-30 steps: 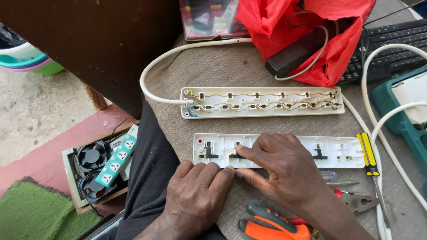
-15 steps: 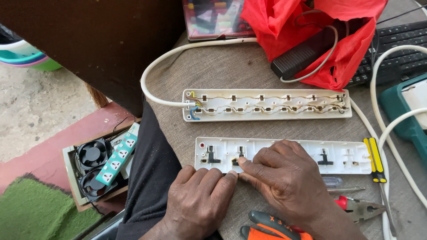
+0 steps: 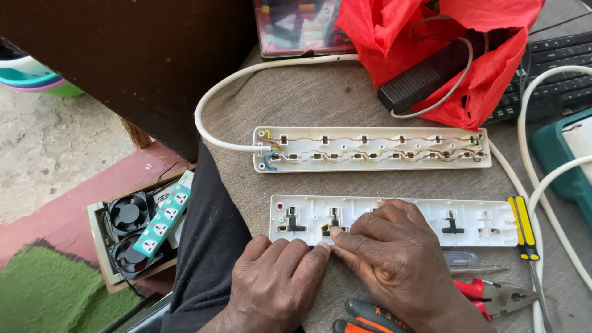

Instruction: Repairing an extension cord power strip by manipulating internal metal contacts and screws using a screwdriver and pliers.

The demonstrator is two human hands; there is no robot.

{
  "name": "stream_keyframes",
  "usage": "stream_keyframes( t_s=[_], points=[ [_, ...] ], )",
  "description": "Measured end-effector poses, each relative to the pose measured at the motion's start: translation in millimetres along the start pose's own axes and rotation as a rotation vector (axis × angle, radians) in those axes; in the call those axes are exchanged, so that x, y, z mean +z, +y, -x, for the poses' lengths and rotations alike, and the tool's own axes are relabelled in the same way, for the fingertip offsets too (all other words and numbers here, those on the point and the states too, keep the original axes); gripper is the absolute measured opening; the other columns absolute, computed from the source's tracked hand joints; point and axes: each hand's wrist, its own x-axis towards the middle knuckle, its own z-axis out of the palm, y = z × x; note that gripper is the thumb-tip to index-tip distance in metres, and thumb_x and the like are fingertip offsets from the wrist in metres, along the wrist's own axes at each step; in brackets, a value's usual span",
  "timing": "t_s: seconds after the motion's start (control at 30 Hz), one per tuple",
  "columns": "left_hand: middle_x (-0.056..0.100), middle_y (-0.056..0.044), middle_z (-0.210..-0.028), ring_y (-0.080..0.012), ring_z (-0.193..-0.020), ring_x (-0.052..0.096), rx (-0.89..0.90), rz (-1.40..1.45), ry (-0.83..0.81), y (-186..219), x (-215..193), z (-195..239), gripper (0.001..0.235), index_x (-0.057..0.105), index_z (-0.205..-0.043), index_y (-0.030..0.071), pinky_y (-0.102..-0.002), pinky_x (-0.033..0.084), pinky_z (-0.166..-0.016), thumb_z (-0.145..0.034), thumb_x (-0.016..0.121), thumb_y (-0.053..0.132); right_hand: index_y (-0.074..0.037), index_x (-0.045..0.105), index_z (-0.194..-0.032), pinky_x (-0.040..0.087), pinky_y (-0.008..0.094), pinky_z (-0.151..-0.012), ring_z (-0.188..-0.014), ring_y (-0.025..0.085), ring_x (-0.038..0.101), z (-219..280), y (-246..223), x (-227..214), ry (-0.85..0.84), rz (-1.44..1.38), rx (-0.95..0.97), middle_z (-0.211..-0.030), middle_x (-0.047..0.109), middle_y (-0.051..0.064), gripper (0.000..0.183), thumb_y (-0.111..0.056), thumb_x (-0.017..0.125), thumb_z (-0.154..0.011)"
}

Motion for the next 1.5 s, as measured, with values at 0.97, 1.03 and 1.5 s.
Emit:
stream_keyframes(
  t_s=[0.97,1.03,1.5],
  points=[
    [0.045,-0.001,-0.068,-0.0189,-0.053,0.046,-0.046,0.001,0.004,0.9,4.1,-1.5,0.008,0.073,-0.1,0.011,-0.036,0.034,-0.054,-0.106,0.068,0.014,-0.026,0.08,-0.103,0.05,0.045,-0.095,-0.072,0.015,0.06,7.0,10.6,1.2,-0.05,-0.019,0.024,-0.083,0.067,-0.008,0.015,-0.022,0.085,-0.089],
    [0.044,-0.001,-0.067,-0.0186,-0.053,0.045,-0.049,0.004,0.008,1.2,3.2,-2.7,0.009,0.072,-0.099,0.011,-0.036,0.035,-0.055,-0.106,0.067,0.014,-0.024,0.079,-0.106,0.051,0.045,-0.094,-0.074,0.018,0.06,8.4,10.4,3.1,-0.042,-0.003,0.033,-0.084,0.066,-0.007,0.018,-0.023,0.085,-0.089],
    [0.051,-0.004,-0.07,-0.0246,-0.053,0.048,-0.022,0.081,0.004,-1.7,0.7,2.4,0.01,0.074,-0.101,0.01,-0.04,0.036,-0.056,-0.106,0.066,0.014,-0.008,0.076,-0.12,0.056,0.035,-0.096,-0.1,0.021,0.073,-0.3,17.2,-58.7,-0.006,-0.005,0.257,-0.111,0.079,0.007,0.027,-0.013,0.073,-0.094]
  ],
)
